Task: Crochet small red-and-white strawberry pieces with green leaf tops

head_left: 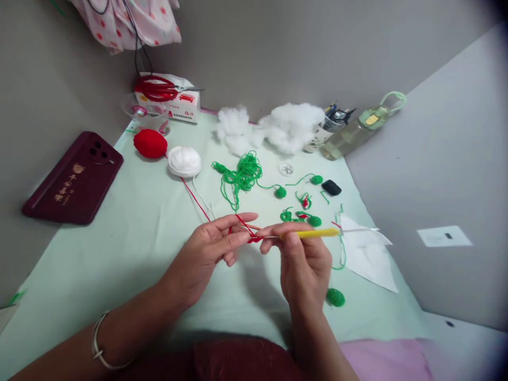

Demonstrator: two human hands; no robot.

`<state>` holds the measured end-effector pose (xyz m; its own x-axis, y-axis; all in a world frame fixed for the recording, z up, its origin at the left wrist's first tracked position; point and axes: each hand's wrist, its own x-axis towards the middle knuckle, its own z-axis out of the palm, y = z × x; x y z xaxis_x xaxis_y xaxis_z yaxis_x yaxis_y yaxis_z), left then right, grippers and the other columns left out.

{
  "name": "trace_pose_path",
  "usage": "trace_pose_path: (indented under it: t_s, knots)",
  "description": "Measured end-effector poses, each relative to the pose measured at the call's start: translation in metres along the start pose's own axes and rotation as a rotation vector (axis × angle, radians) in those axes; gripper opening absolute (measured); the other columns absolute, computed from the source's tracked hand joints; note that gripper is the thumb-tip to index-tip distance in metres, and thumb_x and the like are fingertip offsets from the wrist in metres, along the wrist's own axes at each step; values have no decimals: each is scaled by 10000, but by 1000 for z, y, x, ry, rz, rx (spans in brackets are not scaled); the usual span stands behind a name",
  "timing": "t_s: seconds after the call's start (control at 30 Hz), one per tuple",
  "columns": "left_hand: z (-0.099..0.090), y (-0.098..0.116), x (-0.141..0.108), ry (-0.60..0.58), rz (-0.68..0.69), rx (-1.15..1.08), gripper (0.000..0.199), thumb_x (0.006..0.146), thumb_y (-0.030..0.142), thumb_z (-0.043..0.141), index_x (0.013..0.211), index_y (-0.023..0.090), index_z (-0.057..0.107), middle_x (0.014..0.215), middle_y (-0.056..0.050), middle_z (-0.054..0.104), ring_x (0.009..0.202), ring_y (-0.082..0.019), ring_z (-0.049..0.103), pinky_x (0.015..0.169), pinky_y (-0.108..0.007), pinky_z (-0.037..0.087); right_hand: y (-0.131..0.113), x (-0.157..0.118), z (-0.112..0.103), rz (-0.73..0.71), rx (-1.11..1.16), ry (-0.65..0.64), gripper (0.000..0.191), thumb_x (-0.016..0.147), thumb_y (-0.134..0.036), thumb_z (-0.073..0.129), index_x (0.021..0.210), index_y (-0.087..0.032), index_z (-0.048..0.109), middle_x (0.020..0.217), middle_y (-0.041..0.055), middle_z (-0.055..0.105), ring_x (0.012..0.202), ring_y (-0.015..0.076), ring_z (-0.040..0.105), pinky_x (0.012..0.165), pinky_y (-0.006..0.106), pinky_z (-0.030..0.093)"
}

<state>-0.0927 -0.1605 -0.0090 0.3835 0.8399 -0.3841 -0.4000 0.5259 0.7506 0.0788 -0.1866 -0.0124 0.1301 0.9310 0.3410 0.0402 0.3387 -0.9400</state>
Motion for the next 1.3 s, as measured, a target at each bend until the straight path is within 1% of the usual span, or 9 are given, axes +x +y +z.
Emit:
trace_pose_path:
  t_s: [0.17, 0.3, 0.37, 0.47, 0.6, 0.83, 1.03, 1.13, 1.3]
  knots:
    - [-4, -5, 1, 53, 90, 29, 401, 820, 304, 884, 1209, 258, 801, 755, 40, 651, 589, -63, 441, 552, -219, 347, -2, -11, 0, -441, -579, -146, 346, 1006, -93, 574, 1263, -286, 703, 1089, 49, 801, 926, 184, 768, 791, 340, 651]
    - [-3, -5, 3, -20, 18, -71, 488, 805, 311, 897, 1270, 236, 769, 711, 55, 602, 560, -49, 405, 530, -200, 328, 3, -15, 1, -546, -767, -183, 442, 960, -65, 647, 1311, -326, 714, 1163, 58, 769, 1045, 214, 753, 848, 357, 653]
    - [-2, -2, 4, -59, -55, -124, 478, 803, 313, 897, 1252, 203, 775, 711, 51, 587, 537, -35, 359, 507, -192, 296, 5, -14, 2, -524, -734, -145, 388, 979, -99, 636, 1281, -324, 730, 1133, 62, 756, 1037, 218, 748, 835, 368, 655]
    - [-1, 3, 3, -73, -120, -168, 402, 812, 272, 883, 1192, 176, 797, 773, 26, 623, 520, -14, 293, 485, -184, 259, 3, -9, 2, -333, -429, -17, 275, 1009, -139, 604, 1164, -299, 765, 991, 44, 758, 867, 186, 727, 752, 357, 635]
    - [0, 1, 1, -35, -41, -131, 345, 820, 257, 875, 1157, 216, 815, 792, 28, 634, 520, -17, 309, 480, -186, 264, 1, -1, 5, -81, -42, 16, 209, 1032, -209, 590, 1031, -281, 786, 879, 17, 748, 701, 149, 667, 637, 311, 585]
    - [2, -6, 1, -49, 0, -24, 360, 827, 283, 876, 1181, 249, 818, 808, 25, 649, 558, -43, 394, 515, -200, 336, 1, -1, 12, -133, -182, -3, 224, 1000, -145, 624, 1036, -286, 795, 890, 13, 788, 738, 152, 700, 662, 299, 611]
    - [3, -6, 3, -6, -49, -122, 407, 830, 314, 880, 1219, 218, 805, 633, 72, 484, 522, -36, 325, 505, -180, 301, 8, -14, 8, -446, -630, -60, 390, 965, -84, 656, 1256, -326, 755, 1137, 67, 766, 996, 207, 756, 794, 347, 655]
    - [2, -6, 4, -17, -109, -184, 344, 838, 297, 873, 1164, 194, 826, 618, 79, 433, 507, -27, 265, 486, -167, 277, 6, -11, 6, -340, -468, -8, 315, 981, -96, 630, 1174, -298, 774, 991, 49, 780, 874, 197, 749, 732, 356, 646]
    - [0, -2, 4, 14, -101, -238, 205, 841, 212, 854, 1046, 194, 857, 825, 20, 585, 520, 3, 293, 483, -147, 296, 3, 1, 3, -10, -28, 115, 162, 1002, -248, 634, 956, -234, 789, 820, 30, 736, 628, 147, 669, 574, 312, 579]
